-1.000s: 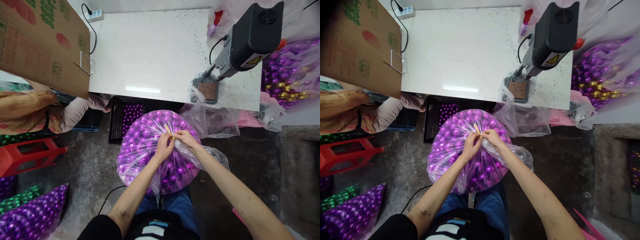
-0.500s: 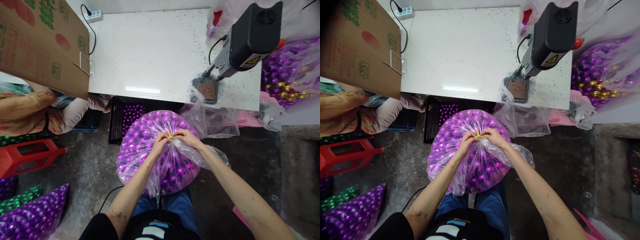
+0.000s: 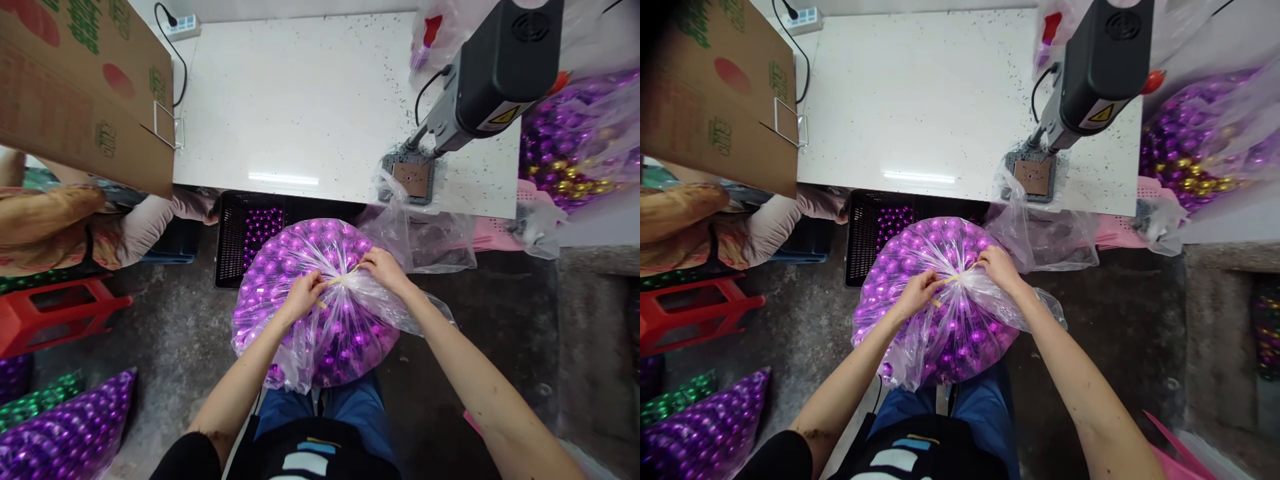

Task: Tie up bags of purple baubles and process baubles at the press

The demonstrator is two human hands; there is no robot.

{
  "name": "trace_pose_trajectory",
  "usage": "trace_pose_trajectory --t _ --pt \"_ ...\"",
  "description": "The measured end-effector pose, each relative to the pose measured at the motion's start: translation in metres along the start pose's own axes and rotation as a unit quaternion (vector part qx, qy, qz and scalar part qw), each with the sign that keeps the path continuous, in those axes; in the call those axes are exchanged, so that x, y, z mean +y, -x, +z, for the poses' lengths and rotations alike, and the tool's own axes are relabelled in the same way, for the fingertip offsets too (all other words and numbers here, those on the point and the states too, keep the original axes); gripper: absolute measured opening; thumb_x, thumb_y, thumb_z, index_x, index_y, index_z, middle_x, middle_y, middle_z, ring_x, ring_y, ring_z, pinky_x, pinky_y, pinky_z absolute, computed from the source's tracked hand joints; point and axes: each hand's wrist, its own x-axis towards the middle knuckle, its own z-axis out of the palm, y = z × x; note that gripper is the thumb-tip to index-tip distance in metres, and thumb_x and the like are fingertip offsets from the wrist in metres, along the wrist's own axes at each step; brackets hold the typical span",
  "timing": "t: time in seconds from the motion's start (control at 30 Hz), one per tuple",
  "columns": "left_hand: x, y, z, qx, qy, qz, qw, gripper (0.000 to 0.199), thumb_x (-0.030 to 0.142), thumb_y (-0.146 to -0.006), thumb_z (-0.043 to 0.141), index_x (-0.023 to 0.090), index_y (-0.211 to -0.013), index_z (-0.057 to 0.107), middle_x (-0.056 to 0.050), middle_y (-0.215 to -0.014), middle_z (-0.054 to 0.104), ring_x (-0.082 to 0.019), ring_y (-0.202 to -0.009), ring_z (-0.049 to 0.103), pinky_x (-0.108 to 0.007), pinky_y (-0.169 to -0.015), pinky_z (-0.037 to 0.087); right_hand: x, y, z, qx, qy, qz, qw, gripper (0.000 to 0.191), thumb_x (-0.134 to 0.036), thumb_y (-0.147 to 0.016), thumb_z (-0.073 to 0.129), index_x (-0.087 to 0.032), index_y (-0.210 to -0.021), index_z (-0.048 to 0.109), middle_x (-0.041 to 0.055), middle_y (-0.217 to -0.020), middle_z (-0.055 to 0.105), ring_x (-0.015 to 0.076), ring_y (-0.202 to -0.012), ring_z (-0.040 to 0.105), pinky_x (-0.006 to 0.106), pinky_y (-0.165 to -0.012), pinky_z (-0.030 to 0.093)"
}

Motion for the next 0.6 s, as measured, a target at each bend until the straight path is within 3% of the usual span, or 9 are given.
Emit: trace_pose_trajectory --t 0.13,0.23,0.3,0.37,0.47,0.53,0.6 --pt "0.000 0.019 -0.011 -0.027 -0.074 0.003 0.997 0.024 0.028 -0.076 0.071 0.022 -0.061 0.054 0.004 -0.050 0.045 -0.014 -0.049 0.044 -0.027 -0.057 0.022 0.007 0.004 0.015 0.061 0.046 0.028 0.997 0.030 -0.040 -0.094 0.054 -0.012 -0.088 0.060 0.0051 -0.096 0.059 0.0137 -0.096 0.055 0.035 -0.091 0.048" --pt "0.003 0.031 -0.019 -0.089 -0.073 -0.028 0.993 0.029 0.037 -0.084 0.066 0.021 -0.063 0.054 0.004 -0.050 0.046 -0.014 -0.042 0.049 -0.027 -0.053 0.023 0.010 0.008 0.018 0.080 0.064 0.033 0.994 0.028 -0.038 -0.094 0.054 -0.012 -0.086 0.059 0.0043 -0.092 0.058 0.0126 -0.092 0.054 0.032 -0.087 0.048" --pt "0.007 0.028 -0.023 -0.105 -0.015 -0.037 0.994 0.032 0.045 -0.084 0.066 0.021 -0.065 0.058 0.003 -0.057 0.051 -0.014 -0.048 0.054 -0.026 -0.052 0.029 0.008 0.009 0.015 0.095 0.074 0.037 0.992 0.025 -0.036 -0.094 0.054 -0.012 -0.086 0.059 0.0037 -0.091 0.057 0.0122 -0.090 0.052 0.030 -0.084 0.047" --pt "0.010 0.017 -0.021 -0.077 0.097 -0.023 0.992 0.031 0.048 -0.079 0.071 0.019 -0.070 0.062 -0.002 -0.073 0.062 -0.017 -0.066 0.062 -0.026 -0.061 0.042 0.001 0.010 0.008 0.112 0.086 0.033 0.989 0.022 -0.032 -0.094 0.053 -0.012 -0.085 0.059 0.0041 -0.090 0.055 0.0128 -0.089 0.050 0.030 -0.082 0.046" --pt "0.015 -0.009 -0.006 -0.032 0.287 -0.020 0.957 0.038 0.054 -0.077 0.071 0.018 -0.070 0.061 -0.010 -0.093 0.069 -0.023 -0.091 0.066 -0.035 -0.081 0.052 -0.021 0.007 -0.006 0.136 0.101 0.000 0.986 0.020 -0.024 -0.094 0.048 -0.013 -0.083 0.060 0.0093 -0.092 0.054 0.0169 -0.092 0.047 0.031 -0.080 0.042" --pt "0.016 -0.025 0.008 -0.022 0.337 -0.033 0.941 0.043 0.059 -0.082 0.062 0.018 -0.069 0.059 -0.010 -0.087 0.067 -0.022 -0.084 0.066 -0.038 -0.082 0.053 -0.041 0.004 -0.014 0.143 0.106 -0.037 0.983 0.022 -0.020 -0.094 0.043 -0.014 -0.085 0.062 0.0129 -0.097 0.054 0.0201 -0.095 0.045 0.034 -0.082 0.040" --pt "0.015 -0.036 0.021 -0.015 0.325 -0.032 0.945 0.042 0.057 -0.084 0.056 0.017 -0.073 0.062 -0.008 -0.080 0.065 -0.017 -0.071 0.062 -0.036 -0.075 0.054 -0.061 0.002 -0.018 0.134 0.103 -0.082 0.982 0.024 -0.018 -0.094 0.041 -0.015 -0.088 0.064 0.0139 -0.104 0.055 0.0218 -0.099 0.045 0.035 -0.085 0.040"
